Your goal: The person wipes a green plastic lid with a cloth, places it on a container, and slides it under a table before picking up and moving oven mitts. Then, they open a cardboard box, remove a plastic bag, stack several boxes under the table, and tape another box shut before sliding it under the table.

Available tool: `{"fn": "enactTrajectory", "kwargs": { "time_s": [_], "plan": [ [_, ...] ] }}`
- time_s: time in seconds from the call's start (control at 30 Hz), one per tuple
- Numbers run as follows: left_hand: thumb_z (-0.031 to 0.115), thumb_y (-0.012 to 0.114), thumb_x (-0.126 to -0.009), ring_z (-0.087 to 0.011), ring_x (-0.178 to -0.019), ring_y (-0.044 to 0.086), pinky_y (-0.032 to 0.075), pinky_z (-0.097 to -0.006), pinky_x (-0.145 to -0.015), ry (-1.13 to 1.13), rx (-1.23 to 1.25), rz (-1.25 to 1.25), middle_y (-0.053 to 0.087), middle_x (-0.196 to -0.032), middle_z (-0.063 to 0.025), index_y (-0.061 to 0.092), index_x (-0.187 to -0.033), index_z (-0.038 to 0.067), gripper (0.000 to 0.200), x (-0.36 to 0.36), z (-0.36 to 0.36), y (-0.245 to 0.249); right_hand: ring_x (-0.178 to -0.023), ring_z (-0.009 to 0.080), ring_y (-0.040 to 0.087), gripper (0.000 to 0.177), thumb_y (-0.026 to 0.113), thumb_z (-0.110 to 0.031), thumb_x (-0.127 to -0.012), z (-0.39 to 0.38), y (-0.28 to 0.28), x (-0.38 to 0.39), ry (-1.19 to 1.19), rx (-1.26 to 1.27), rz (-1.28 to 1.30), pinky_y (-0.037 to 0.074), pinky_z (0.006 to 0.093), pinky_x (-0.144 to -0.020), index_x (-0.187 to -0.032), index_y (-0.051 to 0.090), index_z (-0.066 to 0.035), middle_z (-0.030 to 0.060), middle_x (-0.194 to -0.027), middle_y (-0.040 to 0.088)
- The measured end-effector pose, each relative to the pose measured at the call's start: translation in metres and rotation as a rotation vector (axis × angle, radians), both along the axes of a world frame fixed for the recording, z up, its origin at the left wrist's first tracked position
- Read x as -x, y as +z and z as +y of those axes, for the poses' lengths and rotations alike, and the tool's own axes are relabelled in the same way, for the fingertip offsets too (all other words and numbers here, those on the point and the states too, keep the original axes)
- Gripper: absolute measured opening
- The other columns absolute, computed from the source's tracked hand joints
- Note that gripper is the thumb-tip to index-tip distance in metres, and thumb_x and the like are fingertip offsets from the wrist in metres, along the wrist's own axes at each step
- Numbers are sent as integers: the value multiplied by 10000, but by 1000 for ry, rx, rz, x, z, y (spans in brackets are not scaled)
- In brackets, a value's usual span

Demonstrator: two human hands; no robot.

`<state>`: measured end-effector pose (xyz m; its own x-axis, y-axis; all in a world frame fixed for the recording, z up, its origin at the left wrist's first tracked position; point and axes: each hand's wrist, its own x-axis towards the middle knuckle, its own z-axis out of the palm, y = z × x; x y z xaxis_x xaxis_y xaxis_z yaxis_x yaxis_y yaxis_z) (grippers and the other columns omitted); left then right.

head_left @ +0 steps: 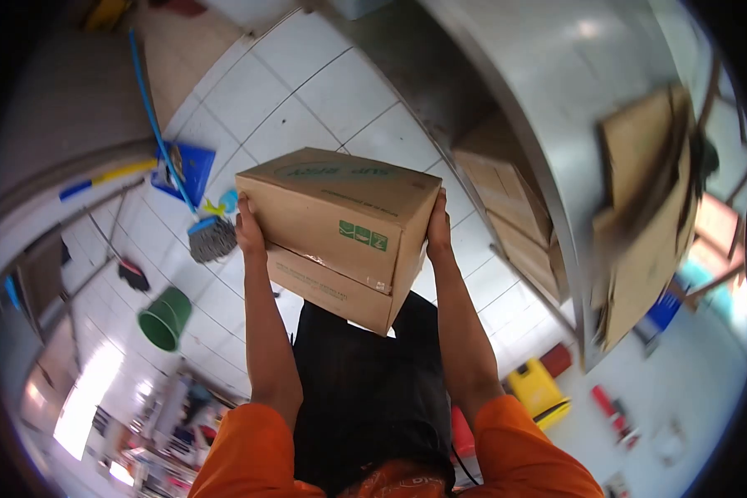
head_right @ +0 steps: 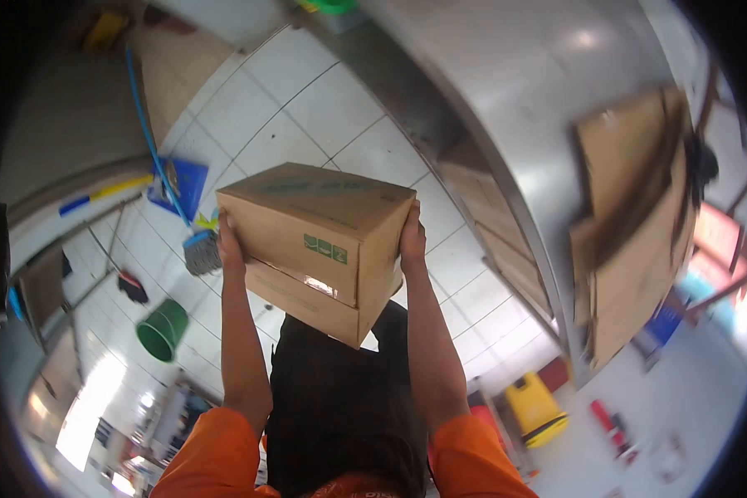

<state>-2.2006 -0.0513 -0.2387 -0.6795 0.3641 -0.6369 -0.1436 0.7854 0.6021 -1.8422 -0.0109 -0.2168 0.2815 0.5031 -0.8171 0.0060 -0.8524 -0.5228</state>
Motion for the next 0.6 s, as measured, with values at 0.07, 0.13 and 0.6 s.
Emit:
{"fn": "enactTrajectory", "kwargs": {
  "time_s": [0.07, 0.13, 0.6],
  "plan": [
    [740, 413, -812, -337, -1133, 540, 383, -375, -976, 103, 5, 19, 576, -1216, -243, 555, -1239, -58, 916, 42, -6, -18, -1223, 273, 483, 839, 247, -693, -910, 41, -24, 48, 104, 74, 48, 365, 348, -1008, -1319, 510, -9, 169, -1309, 535],
    [741, 423, -803, -342, -1125, 543, 391, -368, -966, 176, -43, 99, 583, -1196, -245, 564, -1231, -49, 910, 52, -3, -47, -1227, 264, 472, 821, 236, -680, -920, 74, -57, 75, 112, -108, 121, 349, 344, -1029, -1343, 485, -22, 150, -1328, 521],
    [646, 510, -829, -422, -958, 555, 398, -509, -883, 217, 278, -43, 610, -948, -263, 575, -1022, -46, 722, -87, 148, -85, -1260, 265, 449, 725, 306, -625, -937, 275, -134, -77, 423, 115, -87, 332, 371, -1058, -1352, 481, -57, 126, -1360, 494]
  ]
}}
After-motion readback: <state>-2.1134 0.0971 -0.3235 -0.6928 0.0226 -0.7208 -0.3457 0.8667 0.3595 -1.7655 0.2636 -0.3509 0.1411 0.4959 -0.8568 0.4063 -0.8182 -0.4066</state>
